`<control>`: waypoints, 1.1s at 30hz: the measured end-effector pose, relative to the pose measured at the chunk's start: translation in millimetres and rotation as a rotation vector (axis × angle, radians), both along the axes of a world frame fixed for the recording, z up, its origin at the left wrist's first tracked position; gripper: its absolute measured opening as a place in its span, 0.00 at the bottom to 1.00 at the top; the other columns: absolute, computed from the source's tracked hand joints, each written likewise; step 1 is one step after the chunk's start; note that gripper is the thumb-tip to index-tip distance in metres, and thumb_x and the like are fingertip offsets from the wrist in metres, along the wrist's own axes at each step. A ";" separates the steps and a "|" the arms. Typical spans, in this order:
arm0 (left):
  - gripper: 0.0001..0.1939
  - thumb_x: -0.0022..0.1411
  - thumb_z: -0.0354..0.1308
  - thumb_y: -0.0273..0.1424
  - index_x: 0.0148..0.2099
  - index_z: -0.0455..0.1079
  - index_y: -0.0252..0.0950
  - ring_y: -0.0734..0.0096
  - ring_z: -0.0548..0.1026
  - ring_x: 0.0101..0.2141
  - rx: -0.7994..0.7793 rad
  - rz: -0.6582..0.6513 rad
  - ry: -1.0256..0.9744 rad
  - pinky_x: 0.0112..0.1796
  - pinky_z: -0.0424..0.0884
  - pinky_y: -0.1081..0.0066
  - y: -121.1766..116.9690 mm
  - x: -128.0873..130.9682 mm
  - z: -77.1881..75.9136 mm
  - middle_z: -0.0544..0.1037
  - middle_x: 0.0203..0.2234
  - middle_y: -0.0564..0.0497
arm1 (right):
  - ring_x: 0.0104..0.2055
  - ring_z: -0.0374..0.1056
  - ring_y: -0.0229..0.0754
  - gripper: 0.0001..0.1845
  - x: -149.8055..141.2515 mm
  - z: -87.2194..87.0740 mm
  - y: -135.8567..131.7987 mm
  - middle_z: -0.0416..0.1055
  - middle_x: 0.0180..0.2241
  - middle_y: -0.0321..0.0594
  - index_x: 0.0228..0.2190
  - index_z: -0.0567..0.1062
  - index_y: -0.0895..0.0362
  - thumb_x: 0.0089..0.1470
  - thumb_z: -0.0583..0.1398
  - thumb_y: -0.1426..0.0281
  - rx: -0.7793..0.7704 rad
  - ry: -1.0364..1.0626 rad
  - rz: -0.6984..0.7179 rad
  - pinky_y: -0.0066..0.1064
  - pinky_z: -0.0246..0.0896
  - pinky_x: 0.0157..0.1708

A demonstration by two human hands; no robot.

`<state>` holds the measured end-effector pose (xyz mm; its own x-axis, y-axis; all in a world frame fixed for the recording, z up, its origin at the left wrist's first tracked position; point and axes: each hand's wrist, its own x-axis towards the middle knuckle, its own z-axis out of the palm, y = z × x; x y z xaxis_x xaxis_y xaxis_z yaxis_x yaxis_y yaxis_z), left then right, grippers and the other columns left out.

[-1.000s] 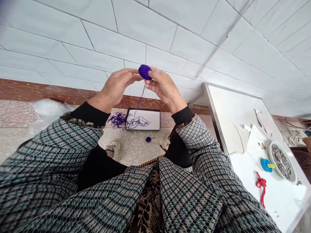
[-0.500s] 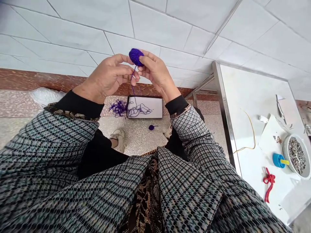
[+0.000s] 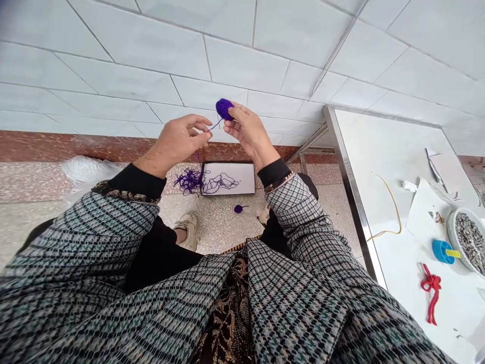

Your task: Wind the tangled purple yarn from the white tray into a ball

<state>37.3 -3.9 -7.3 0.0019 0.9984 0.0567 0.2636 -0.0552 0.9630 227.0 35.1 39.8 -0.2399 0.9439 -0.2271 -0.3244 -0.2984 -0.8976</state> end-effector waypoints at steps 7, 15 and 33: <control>0.19 0.54 0.65 0.22 0.49 0.72 0.37 0.51 0.79 0.61 -0.031 -0.021 -0.203 0.67 0.73 0.50 1.4 11.4 -2.9 0.83 0.51 0.43 | 0.30 0.70 0.31 0.16 -1.3 1.2 -8.4 0.74 0.34 0.31 0.45 0.72 0.55 0.66 0.73 0.70 -0.026 0.043 0.047 0.21 0.72 0.32; 0.16 0.58 0.62 0.26 0.50 0.72 0.37 0.64 0.79 0.32 -0.120 -0.107 -0.413 0.49 0.83 0.55 -1.4 29.6 -3.0 0.79 0.34 0.49 | 0.28 0.68 0.29 0.13 -0.3 -0.9 -20.6 0.75 0.33 0.32 0.43 0.72 0.56 0.67 0.71 0.73 -0.061 0.068 0.103 0.20 0.71 0.31; 0.09 0.67 0.58 0.23 0.31 0.70 0.33 0.69 0.77 0.27 -0.447 -0.129 -0.574 0.36 0.78 0.71 -8.9 36.7 13.2 0.74 0.26 0.47 | 0.24 0.60 0.29 0.11 4.2 -2.2 -16.1 0.67 0.29 0.31 0.38 0.66 0.56 0.76 0.61 0.77 -0.263 0.265 0.030 0.17 0.64 0.24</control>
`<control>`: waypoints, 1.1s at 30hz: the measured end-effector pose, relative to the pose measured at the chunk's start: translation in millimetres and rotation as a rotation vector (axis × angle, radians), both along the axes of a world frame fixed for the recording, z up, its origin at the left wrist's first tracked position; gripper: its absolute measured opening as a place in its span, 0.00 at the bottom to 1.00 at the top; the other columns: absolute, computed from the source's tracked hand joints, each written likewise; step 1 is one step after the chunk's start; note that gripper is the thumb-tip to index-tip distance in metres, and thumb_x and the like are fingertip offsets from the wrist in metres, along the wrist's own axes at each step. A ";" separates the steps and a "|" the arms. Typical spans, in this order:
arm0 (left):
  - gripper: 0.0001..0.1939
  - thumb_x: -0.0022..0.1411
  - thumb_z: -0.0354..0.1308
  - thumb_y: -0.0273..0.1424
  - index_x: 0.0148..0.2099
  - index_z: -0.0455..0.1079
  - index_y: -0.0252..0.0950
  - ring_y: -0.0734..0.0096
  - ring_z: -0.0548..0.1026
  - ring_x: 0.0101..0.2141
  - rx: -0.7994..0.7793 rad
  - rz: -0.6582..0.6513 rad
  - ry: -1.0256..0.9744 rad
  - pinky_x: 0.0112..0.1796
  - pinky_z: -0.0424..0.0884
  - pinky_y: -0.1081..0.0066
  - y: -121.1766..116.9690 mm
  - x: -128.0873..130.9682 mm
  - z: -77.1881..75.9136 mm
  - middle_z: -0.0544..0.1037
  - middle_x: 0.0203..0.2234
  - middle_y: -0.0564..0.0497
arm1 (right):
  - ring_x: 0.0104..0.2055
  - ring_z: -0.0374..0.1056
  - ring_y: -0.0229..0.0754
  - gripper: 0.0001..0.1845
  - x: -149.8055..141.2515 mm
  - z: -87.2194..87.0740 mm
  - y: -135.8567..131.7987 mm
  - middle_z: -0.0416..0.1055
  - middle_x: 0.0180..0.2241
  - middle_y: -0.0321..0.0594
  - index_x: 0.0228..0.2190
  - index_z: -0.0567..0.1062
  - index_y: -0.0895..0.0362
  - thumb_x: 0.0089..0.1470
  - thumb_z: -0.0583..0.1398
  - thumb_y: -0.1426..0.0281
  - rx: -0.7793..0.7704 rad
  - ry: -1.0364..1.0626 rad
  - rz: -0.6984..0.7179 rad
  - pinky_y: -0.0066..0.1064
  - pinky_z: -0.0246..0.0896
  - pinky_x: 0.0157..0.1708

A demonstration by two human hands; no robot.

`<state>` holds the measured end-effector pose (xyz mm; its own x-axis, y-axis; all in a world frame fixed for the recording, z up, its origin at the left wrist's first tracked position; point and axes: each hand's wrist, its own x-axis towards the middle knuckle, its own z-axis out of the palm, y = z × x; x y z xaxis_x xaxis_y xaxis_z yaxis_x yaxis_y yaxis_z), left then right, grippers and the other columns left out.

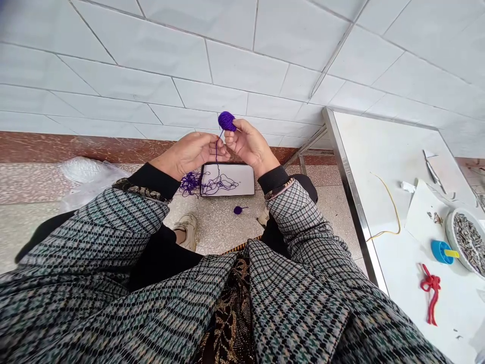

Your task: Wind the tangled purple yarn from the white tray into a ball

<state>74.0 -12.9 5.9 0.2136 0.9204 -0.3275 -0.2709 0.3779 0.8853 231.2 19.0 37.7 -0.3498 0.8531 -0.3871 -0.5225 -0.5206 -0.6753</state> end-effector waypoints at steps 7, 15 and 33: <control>0.06 0.68 0.58 0.22 0.37 0.68 0.35 0.81 0.49 0.16 0.005 0.023 0.029 0.20 0.41 0.78 -0.5 1.7 1.0 0.60 0.20 0.58 | 0.28 0.64 0.29 0.09 2.1 -10.1 3.7 0.67 0.33 0.32 0.43 0.68 0.56 0.73 0.66 0.75 0.173 -0.193 -0.039 0.17 0.65 0.27; 0.11 0.71 0.59 0.18 0.35 0.70 0.36 0.76 0.54 0.19 0.257 0.273 0.359 0.23 0.50 0.73 1.0 10.1 -0.8 0.59 0.19 0.59 | 0.29 0.63 0.29 0.12 9.0 -22.9 15.3 0.66 0.34 0.35 0.43 0.68 0.56 0.77 0.64 0.64 0.261 -0.259 0.007 0.18 0.69 0.31; 0.11 0.74 0.58 0.19 0.41 0.64 0.39 0.79 0.49 0.17 0.049 0.158 0.158 0.20 0.43 0.77 -9.6 16.6 13.0 0.57 0.20 0.62 | 0.30 0.68 0.28 0.15 9.8 -44.6 29.8 0.74 0.46 0.36 0.49 0.71 0.55 0.71 0.70 0.64 0.621 -0.674 -0.063 0.20 0.70 0.31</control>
<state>90.6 -22.4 19.0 0.0154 0.9540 -0.2994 -0.1798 0.2972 0.9378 241.0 48.8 -7.0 -0.1620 0.9859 0.0419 0.0680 0.0535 -0.9963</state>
